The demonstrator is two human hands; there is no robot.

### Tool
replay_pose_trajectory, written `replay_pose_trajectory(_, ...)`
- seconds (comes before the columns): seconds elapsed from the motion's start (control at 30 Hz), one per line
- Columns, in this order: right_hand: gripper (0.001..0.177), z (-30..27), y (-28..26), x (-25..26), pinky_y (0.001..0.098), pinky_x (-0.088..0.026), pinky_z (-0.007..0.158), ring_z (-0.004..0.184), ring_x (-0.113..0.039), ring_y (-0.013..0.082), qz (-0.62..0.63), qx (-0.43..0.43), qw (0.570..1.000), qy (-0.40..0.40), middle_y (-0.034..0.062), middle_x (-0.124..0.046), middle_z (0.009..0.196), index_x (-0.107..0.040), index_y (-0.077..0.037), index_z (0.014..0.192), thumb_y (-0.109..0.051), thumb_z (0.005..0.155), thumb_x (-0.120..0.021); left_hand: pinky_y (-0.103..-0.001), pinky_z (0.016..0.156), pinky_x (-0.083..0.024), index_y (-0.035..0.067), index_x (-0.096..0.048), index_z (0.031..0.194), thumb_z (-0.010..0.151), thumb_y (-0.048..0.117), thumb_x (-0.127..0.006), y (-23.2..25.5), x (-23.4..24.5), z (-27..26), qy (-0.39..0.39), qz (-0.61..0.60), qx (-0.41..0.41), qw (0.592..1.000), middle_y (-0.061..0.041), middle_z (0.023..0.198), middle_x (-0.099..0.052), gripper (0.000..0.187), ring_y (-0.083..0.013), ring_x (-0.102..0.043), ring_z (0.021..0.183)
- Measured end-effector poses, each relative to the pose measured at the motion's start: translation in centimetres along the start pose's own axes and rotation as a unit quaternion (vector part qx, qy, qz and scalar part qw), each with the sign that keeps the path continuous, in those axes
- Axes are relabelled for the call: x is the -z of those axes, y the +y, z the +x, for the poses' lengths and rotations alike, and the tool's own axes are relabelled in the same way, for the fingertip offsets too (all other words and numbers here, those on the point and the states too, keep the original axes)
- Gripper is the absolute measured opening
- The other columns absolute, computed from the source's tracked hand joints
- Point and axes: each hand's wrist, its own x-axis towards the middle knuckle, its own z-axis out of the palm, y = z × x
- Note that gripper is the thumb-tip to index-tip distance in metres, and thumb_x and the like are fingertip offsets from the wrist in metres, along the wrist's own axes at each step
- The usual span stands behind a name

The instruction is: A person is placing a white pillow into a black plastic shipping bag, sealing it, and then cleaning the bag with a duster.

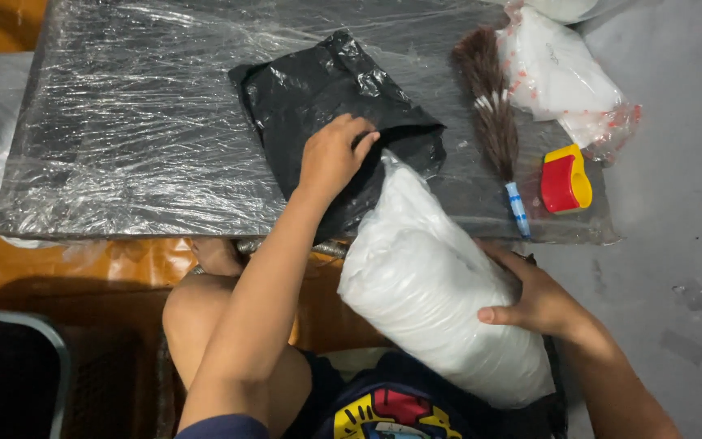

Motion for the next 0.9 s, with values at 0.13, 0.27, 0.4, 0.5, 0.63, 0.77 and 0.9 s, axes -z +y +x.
replay_pose_trajectory(0.13,0.121,1.1,-0.7,1.1,0.0515,-0.040,0.117,0.140,-0.052,0.0367,-0.008,0.005,1.000,-0.020,0.0131,-0.058,0.150,-0.048,-0.031,0.156,-0.064,0.048,-0.091,-0.034,0.066,-0.055,0.018,-0.075,0.102,0.097,0.022,-0.069,0.8,1.3,-0.6,-0.014,0.038,-0.067,0.997,-0.005,0.077,-0.066,0.009,-0.0247,-0.069,0.073)
replay_pose_trajectory(0.27,0.105,3.1,-0.6,1.9,0.0544,-0.040,0.116,0.139,-0.052,0.0411,-0.001,0.026,0.999,-0.036,0.0201,-0.060,0.147,-0.047,-0.022,0.156,-0.057,0.064,-0.083,-0.031,0.061,-0.054,0.017,-0.075,0.100,0.095,0.017,-0.071,1.8,2.4,-1.7,-0.004,0.070,-0.150,0.986,-0.004,0.072,-0.065,0.006,-0.0220,-0.068,0.068)
replay_pose_trajectory(0.4,0.090,4.4,-0.2,1.5,0.0522,-0.042,0.115,0.136,-0.057,0.0352,0.062,0.017,0.996,-0.066,0.0161,-0.064,0.143,-0.049,-0.024,0.156,-0.057,0.076,-0.075,-0.033,0.060,-0.055,0.017,-0.073,0.101,0.095,0.018,-0.071,2.0,3.6,-2.4,0.021,0.062,-0.174,0.983,-0.005,0.072,-0.065,0.006,-0.0236,-0.068,0.068)
replay_pose_trajectory(0.5,0.105,4.0,0.0,0.4,0.0521,-0.038,0.117,0.141,-0.052,0.0371,0.073,-0.009,0.995,-0.061,0.0188,-0.059,0.148,-0.046,-0.018,0.158,-0.061,0.068,-0.079,-0.034,0.063,-0.056,0.021,-0.072,0.100,0.098,0.024,-0.070,1.8,4.3,-2.3,-0.012,0.060,-0.147,0.987,-0.004,0.075,-0.068,0.005,-0.0244,-0.070,0.071)
replay_pose_trajectory(0.63,0.105,3.0,-2.3,0.3,0.0511,-0.037,0.118,0.143,-0.048,0.0382,0.067,0.007,0.997,-0.049,0.0197,-0.056,0.150,-0.045,-0.016,0.157,-0.046,0.066,-0.089,-0.041,0.065,-0.056,0.016,-0.074,0.098,0.095,0.021,-0.072,2.1,4.4,-2.6,-0.089,-0.021,-0.120,0.989,-0.010,0.077,-0.073,0.007,-0.0333,-0.072,0.073)
replay_pose_trajectory(0.77,0.114,2.5,-4.0,0.4,0.0493,-0.037,0.119,0.144,-0.047,0.0328,0.056,-0.023,0.998,-0.022,0.0150,-0.056,0.150,-0.041,-0.025,0.159,-0.060,0.061,-0.087,-0.043,0.068,-0.057,0.020,-0.076,0.101,0.095,0.025,-0.070,2.8,4.9,-3.1,-0.130,-0.077,-0.088,0.985,-0.012,0.076,-0.074,0.010,-0.0354,-0.073,0.075)
replay_pose_trajectory(0.9,0.116,2.0,-6.6,0.3,0.0486,-0.038,0.119,0.144,-0.047,0.0331,0.027,-0.055,0.998,0.003,0.0161,-0.055,0.151,-0.040,-0.025,0.160,-0.062,0.061,-0.087,-0.039,0.065,-0.056,0.022,-0.077,0.099,0.094,0.026,-0.071,2.6,5.3,-2.9,-0.130,-0.060,-0.076,0.987,-0.010,0.070,-0.073,0.008,-0.0324,-0.072,0.068)
